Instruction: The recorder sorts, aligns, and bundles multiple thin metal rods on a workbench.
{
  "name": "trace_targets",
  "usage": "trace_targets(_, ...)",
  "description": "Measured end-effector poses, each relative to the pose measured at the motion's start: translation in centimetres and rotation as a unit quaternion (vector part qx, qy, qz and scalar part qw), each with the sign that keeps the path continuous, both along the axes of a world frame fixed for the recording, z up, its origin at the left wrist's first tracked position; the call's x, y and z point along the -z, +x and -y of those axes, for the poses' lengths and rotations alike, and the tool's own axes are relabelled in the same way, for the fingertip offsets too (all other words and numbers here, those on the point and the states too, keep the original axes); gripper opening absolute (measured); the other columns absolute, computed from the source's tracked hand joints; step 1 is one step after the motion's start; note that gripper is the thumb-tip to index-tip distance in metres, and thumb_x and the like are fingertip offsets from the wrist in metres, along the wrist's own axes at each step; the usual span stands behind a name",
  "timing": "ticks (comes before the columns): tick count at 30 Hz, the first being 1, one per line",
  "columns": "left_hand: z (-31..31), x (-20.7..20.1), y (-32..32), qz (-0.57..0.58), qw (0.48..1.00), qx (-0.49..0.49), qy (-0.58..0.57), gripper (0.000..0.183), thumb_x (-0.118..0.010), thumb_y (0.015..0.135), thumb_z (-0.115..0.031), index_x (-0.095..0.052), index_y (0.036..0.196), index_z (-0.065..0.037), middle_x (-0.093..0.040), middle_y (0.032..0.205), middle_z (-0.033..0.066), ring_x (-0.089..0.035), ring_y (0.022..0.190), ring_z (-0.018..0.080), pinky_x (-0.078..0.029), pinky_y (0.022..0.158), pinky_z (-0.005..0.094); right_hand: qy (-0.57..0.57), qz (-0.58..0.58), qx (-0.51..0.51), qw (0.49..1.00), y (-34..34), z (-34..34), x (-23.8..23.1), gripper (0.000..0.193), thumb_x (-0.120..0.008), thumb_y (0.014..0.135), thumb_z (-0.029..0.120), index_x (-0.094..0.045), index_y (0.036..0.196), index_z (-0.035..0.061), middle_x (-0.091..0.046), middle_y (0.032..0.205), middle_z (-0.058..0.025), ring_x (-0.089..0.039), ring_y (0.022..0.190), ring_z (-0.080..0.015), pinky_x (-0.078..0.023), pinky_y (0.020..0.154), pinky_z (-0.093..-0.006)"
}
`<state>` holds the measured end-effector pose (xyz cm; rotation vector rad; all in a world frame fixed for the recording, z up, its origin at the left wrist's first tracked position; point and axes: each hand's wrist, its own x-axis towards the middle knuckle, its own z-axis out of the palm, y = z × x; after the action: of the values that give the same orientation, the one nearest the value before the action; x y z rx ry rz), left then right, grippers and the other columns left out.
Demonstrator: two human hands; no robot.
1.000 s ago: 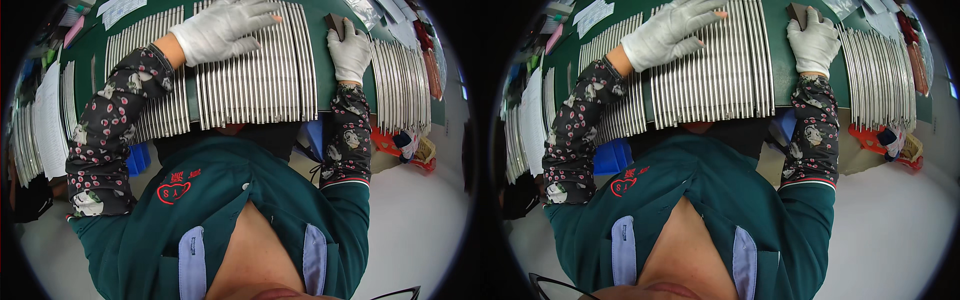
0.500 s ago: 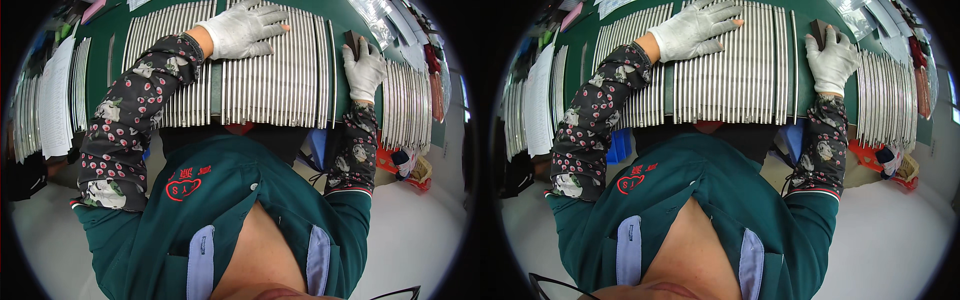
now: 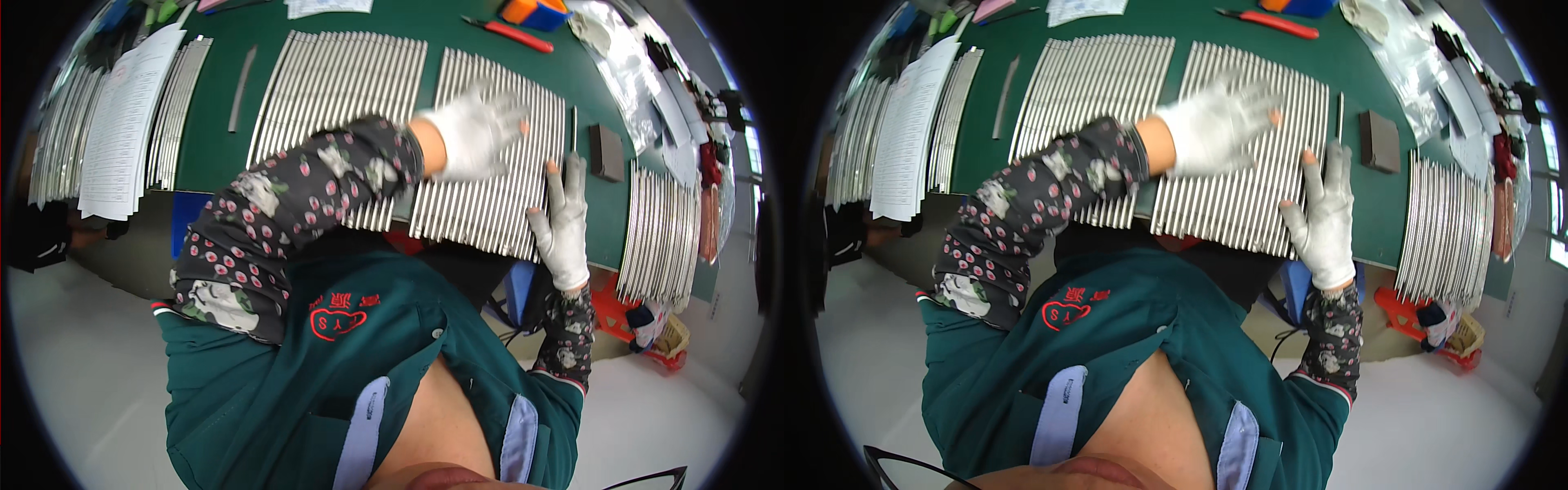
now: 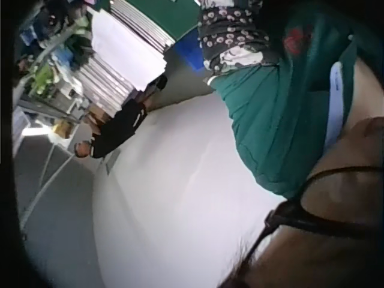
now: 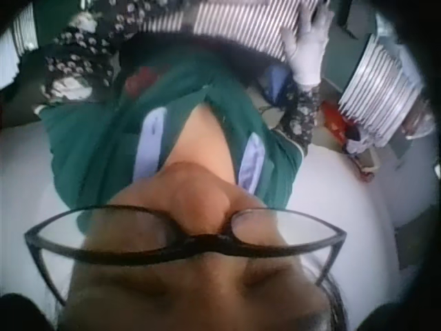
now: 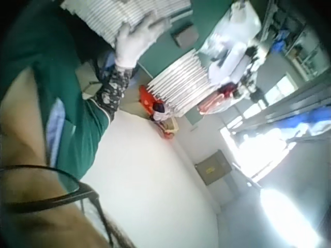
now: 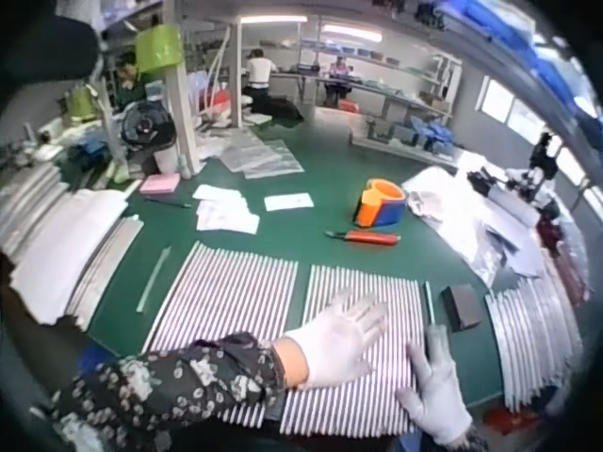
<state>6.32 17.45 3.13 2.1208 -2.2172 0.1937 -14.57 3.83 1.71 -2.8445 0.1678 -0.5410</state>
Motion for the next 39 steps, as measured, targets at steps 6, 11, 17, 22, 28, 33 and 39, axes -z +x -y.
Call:
trace_targets(6,-7.5,-0.3,-4.3,-0.241,0.940,0.239,0.033,0.063,-0.075,0.072,-0.035,-0.055,0.125,-0.009,-0.042,0.144,0.0173,-0.034,0.138,0.0326,-0.022,0.115,0.0540,0.001,-0.035,0.040,0.999,-1.2,0.0,2.1,0.075,-0.044,0.094,0.059,-0.018,0.154,0.0223,-0.021,0.152,-0.0297,-0.023,0.140,-0.0496,-0.025,0.111,-0.0543)
trace_targets(11,-16.8,-3.0,3.6,-0.179,0.981,-0.032,-0.073,0.079,-0.076,0.066,-0.024,-0.044,0.135,-0.007,-0.042,0.141,0.0204,-0.039,0.133,0.0404,-0.028,0.111,0.0543,-0.009,-0.045,0.037,0.998,-0.6,-0.7,1.5,0.075,-0.043,0.095,0.059,-0.018,0.155,0.0222,-0.020,0.154,-0.0271,-0.021,0.141,-0.0480,-0.024,0.111,-0.0540)
trace_targets(17,-21.6,-0.6,6.5,-0.086,0.988,-0.128,0.002,0.073,-0.051,0.088,-0.044,-0.028,0.147,-0.009,-0.034,0.148,0.0219,-0.034,0.134,0.0435,-0.019,0.113,0.0576,-0.014,-0.061,0.030,0.998,0.0,-1.1,1.0,0.072,-0.040,0.097,0.053,-0.016,0.155,0.0187,-0.019,0.155,-0.0266,-0.020,0.141,-0.0484,-0.023,0.113,-0.0545)
trace_targets(22,-19.9,-1.4,5.7,-0.094,0.987,-0.125,0.036,0.092,-0.064,0.077,-0.039,-0.020,0.149,-0.004,-0.036,0.143,0.0242,-0.034,0.134,0.0422,-0.016,0.113,0.0614,-0.031,-0.077,-0.014,0.996,0.8,-1.9,0.9,0.072,-0.038,0.097,0.055,-0.017,0.155,0.0169,-0.021,0.154,-0.0268,-0.022,0.140,-0.0482,-0.022,0.113,-0.0550)
trace_targets(28,-16.7,-1.4,3.1,-0.141,0.981,-0.131,0.029,0.094,-0.073,0.066,-0.039,-0.032,0.139,0.003,-0.036,0.142,0.0240,-0.032,0.135,0.0421,-0.016,0.113,0.0599,-0.023,-0.074,-0.011,0.997,0.5,-1.6,0.8,0.072,-0.039,0.097,0.055,-0.018,0.154,0.0169,-0.021,0.154,-0.0264,-0.022,0.140,-0.0482,-0.022,0.113,-0.0553)
trace_targets(33,-15.8,-1.9,3.0,-0.143,0.980,-0.132,0.041,0.094,-0.075,0.065,-0.041,-0.035,0.136,0.005,-0.036,0.143,0.0245,-0.032,0.136,0.0422,-0.015,0.114,0.0596,-0.020,-0.074,-0.007,0.997,0.7,-1.7,0.6,0.072,-0.039,0.097,0.055,-0.018,0.154,0.0168,-0.022,0.153,-0.0264,-0.024,0.139,-0.0487,-0.023,0.112,-0.0548)
trace_targets(39,-16.3,-1.4,3.1,-0.154,0.979,-0.130,0.035,0.097,-0.078,0.061,-0.042,-0.036,0.137,0.000,-0.037,0.143,0.0224,-0.033,0.136,0.0410,-0.017,0.113,0.0592,-0.038,-0.094,-0.005,0.995,0.8,-1.8,0.6,0.074,-0.038,0.096,0.055,-0.016,0.154,0.0139,-0.021,0.153,-0.0272,-0.023,0.140,-0.0489,-0.022,0.113,-0.0559)
